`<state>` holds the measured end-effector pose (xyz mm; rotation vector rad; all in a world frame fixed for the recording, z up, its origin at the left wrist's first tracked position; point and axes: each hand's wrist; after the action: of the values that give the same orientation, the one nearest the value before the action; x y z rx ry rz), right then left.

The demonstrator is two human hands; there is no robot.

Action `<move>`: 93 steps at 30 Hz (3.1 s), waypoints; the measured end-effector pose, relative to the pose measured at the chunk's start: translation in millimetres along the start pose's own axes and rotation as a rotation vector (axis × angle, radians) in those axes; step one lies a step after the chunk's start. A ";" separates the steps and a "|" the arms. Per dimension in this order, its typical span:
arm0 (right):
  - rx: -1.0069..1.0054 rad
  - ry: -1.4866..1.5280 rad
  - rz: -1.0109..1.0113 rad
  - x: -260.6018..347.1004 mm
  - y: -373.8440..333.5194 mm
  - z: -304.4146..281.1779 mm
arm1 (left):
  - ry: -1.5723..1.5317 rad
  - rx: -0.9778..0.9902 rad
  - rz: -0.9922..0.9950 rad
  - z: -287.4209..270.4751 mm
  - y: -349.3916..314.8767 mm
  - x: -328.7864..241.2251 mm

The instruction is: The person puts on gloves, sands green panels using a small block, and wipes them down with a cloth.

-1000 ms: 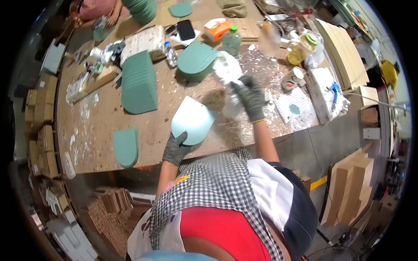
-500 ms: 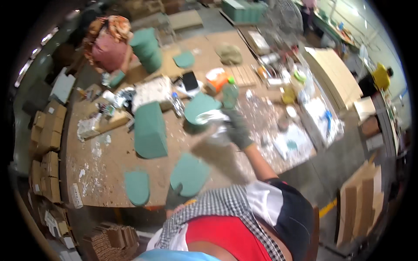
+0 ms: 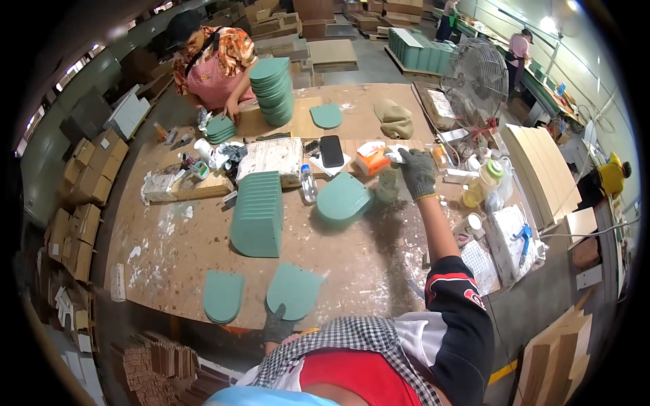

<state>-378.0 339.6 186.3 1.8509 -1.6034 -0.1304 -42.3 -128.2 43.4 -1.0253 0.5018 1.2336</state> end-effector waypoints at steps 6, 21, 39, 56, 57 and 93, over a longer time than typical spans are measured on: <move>0.082 -0.030 -0.080 24.6 -1.1 14.5 | -0.042 -0.041 -0.024 6.7 0.4 -8.2; -0.479 0.147 0.198 -70.8 -105.5 -5.0 | -0.035 -0.087 -0.028 1.8 10.3 -3.8; -0.346 0.278 0.223 18.3 -127.5 -41.2 | -0.115 -0.087 -0.001 -9.1 15.8 10.5; 0.576 0.837 -0.041 208.6 -256.1 35.0 | 0.095 -0.355 -0.016 22.3 18.8 7.4; 0.561 0.613 -0.441 223.3 -297.6 66.2 | 0.321 -0.404 0.155 5.0 28.8 31.3; 0.692 1.252 0.597 217.0 -291.2 32.2 | -0.039 -0.365 -0.048 12.4 28.6 29.5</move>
<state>-97.4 133.2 78.8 1.2137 -1.1634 1.6569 -62.5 -102.4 15.6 -1.3085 0.2227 1.3277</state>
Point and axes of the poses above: each hand's wrist, its own y-axis towards the middle knuckle, its own z-axis out of the palm, x = y × z, and after that the axes turned 15 degrees about y, right-handed
